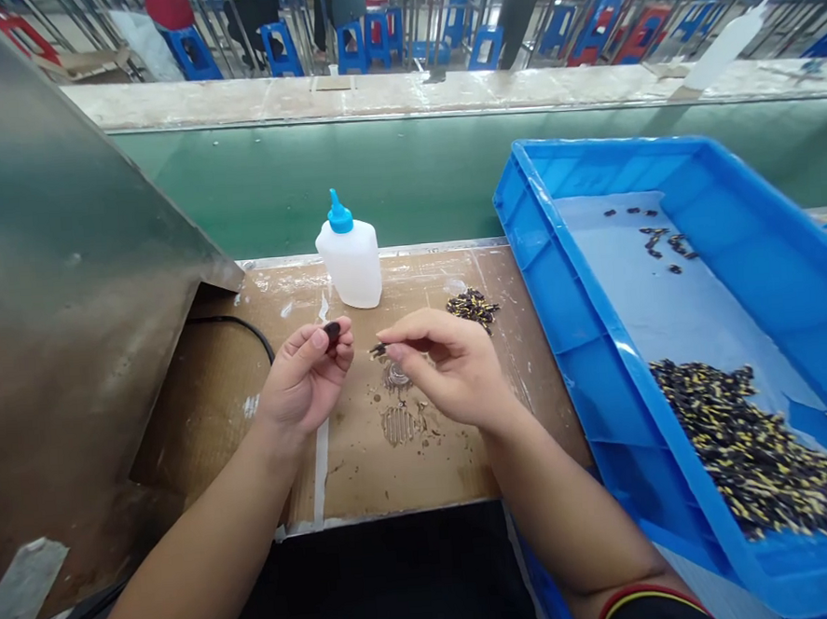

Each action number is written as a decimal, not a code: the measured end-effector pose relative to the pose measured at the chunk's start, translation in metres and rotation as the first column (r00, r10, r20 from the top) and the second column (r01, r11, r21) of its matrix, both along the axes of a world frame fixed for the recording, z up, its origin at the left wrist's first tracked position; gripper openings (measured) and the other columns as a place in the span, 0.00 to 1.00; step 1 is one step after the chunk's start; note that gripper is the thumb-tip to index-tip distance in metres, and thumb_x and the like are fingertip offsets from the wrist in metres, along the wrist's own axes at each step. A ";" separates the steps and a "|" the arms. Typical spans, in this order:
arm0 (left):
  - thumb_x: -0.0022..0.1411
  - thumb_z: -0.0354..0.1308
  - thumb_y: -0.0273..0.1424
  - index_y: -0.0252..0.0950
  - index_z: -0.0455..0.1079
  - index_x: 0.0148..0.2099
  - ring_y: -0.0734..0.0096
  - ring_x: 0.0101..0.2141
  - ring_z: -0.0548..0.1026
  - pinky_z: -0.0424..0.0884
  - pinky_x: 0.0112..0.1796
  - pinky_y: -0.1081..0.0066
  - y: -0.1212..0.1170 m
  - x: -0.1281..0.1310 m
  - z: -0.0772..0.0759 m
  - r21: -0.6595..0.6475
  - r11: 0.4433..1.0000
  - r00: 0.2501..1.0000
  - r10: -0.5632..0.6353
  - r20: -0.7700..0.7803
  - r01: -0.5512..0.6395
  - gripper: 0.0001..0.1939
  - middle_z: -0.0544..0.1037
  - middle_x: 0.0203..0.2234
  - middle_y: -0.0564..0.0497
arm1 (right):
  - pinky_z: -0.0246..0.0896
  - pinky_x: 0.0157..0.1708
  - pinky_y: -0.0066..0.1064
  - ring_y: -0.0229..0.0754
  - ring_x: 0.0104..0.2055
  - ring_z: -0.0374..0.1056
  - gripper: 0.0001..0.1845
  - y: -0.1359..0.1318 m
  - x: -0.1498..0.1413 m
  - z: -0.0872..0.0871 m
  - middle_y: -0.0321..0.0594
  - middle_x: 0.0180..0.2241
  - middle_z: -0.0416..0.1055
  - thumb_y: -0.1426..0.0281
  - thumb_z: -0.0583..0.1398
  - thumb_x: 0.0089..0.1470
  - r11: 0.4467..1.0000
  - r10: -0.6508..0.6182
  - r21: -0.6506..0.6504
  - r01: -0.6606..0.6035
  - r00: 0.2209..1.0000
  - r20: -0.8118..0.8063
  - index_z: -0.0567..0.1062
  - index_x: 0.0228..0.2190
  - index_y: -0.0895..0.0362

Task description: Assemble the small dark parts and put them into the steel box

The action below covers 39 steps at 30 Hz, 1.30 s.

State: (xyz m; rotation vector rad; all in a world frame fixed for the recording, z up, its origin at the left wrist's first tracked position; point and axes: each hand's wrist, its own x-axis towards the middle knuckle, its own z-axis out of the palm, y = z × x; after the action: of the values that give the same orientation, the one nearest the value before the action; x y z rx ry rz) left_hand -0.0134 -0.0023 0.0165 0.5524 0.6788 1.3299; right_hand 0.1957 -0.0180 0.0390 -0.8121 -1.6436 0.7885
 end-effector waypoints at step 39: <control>0.55 0.81 0.34 0.45 0.85 0.35 0.67 0.44 0.87 0.84 0.45 0.73 -0.018 0.009 0.004 0.163 0.986 0.997 -0.020 -0.068 0.031 0.08 0.89 0.40 0.53 | 0.86 0.44 0.38 0.46 0.44 0.83 0.14 -0.012 -0.034 -0.014 0.43 0.44 0.84 0.79 0.70 0.65 0.884 -0.230 0.419 0.205 0.973 0.010 0.83 0.49 0.51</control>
State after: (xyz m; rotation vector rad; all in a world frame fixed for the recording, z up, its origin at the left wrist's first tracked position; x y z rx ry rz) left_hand -0.0043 -0.0205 0.0200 0.7380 0.6179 1.3557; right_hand 0.1616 -0.0304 0.0253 -0.7003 -1.6586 0.2396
